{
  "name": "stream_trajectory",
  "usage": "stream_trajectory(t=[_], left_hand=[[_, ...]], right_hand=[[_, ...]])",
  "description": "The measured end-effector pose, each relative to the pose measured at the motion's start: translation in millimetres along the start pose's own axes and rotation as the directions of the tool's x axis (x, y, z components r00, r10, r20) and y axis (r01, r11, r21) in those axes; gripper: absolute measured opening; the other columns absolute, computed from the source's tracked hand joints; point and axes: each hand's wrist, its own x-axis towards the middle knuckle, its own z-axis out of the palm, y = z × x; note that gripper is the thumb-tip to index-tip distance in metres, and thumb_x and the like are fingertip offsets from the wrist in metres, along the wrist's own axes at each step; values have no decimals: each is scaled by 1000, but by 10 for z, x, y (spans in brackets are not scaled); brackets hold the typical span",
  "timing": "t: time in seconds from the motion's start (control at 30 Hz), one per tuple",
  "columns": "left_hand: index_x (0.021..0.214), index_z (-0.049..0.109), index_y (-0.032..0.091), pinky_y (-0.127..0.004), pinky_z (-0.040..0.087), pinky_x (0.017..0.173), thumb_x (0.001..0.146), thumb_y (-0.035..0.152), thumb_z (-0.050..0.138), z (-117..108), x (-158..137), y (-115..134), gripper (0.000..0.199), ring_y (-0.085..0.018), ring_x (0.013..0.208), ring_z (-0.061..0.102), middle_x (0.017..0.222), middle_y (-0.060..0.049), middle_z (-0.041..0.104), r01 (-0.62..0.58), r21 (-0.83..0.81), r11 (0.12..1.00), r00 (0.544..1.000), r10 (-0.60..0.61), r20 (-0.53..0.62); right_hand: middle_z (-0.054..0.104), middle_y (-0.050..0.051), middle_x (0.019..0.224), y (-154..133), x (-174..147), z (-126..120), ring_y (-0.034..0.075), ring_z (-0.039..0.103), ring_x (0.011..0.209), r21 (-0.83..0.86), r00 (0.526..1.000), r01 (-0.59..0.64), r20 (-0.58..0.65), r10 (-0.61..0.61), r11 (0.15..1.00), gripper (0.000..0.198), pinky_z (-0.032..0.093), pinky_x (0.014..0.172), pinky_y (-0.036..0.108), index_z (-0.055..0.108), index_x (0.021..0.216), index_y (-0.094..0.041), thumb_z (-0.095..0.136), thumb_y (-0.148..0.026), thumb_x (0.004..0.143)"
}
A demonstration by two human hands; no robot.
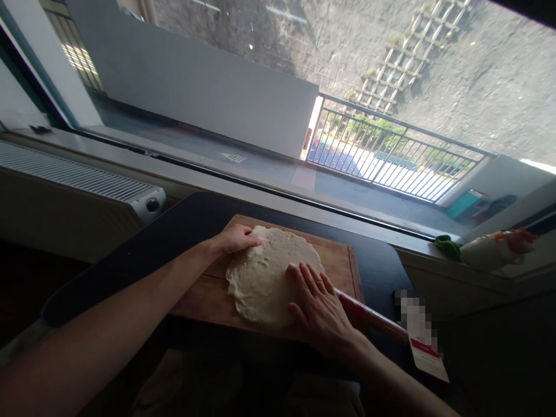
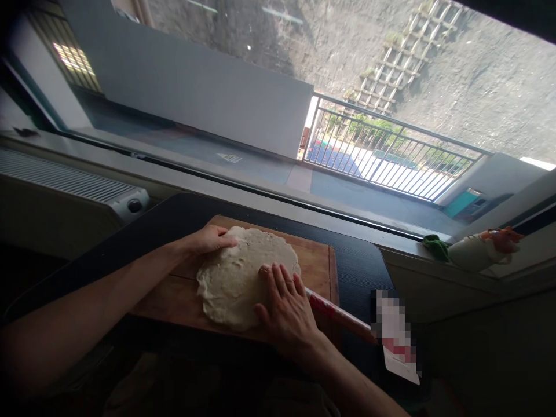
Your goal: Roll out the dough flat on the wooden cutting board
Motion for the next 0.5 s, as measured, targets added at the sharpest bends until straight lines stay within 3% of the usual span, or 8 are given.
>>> stream_trajectory(t=[0.07, 0.17, 0.23, 0.3, 0.37, 0.43, 0.5], left_hand=[[81, 72, 15, -23, 47, 57, 52, 43, 74, -3, -1, 6, 40, -22, 73, 66, 80, -6, 73, 24, -13, 1000, 1000, -24, 10], [80, 73, 15, -22, 47, 56, 51, 42, 74, 4, -19, 20, 40, -21, 72, 66, 78, -5, 73, 25, -3, 1000, 999, -25, -25], [79, 72, 15, -22, 47, 56, 51, 41, 74, 8, -28, 39, 38, -20, 71, 65, 77, -4, 72, 13, -5, 1000, 999, -14, -40], [77, 71, 15, -22, 46, 55, 51, 39, 73, 2, -17, 72, 35, -20, 69, 65, 73, -3, 71, -2, -12, 1000, 999, 1, -39], [73, 70, 14, -22, 44, 52, 51, 36, 73, -10, 28, 122, 32, -18, 65, 63, 67, -2, 69, -10, 7, 1000, 998, 10, -60], [72, 69, 14, -22, 42, 50, 51, 37, 73, -21, 103, 183, 31, -18, 61, 61, 63, -2, 66, 18, 24, 1000, 996, -16, -87], [72, 68, 14, -25, 42, 48, 51, 43, 74, -22, 192, 254, 36, -20, 58, 61, 60, -3, 65, 107, 47, 993, 990, -103, -91]], right_hand=[[15, 6, 155, 153, 180, -49, 20, 3, 143, -14, 993, -118, -29, 117, 993, 65, 4, 115, 42, 20, 148, -17, 22, -53, 95], [16, 9, 155, 552, 650, -208, 24, 5, 142, -8, 921, -390, 11, 390, 921, 63, 9, 112, 48, 39, 140, -17, 15, -54, 96], [16, 9, 155, 654, 774, -265, 25, 7, 142, 3, 898, -439, 43, 439, 898, 62, 12, 111, 49, 44, 136, -18, 14, -54, 96], [18, 9, 154, 533, 635, -222, 24, 6, 142, 17, 934, -357, 32, 356, 934, 62, 12, 112, 47, 40, 139, -17, 15, -54, 96], [19, 10, 154, 295, 337, -109, 22, 5, 143, 19, 984, -174, -26, 174, 985, 66, 10, 114, 42, 26, 146, -14, 19, -55, 95], [15, 7, 155, 116, 104, -13, 19, 4, 143, 15, 999, 1, -34, -1, 1000, 70, 8, 115, 37, 17, 149, -16, 27, -57, 93], [14, 7, 155, 117, 110, -1, 19, 2, 143, -2, 999, -12, -49, 12, 1000, 69, 5, 115, 38, 18, 149, -15, 26, -56, 94]])
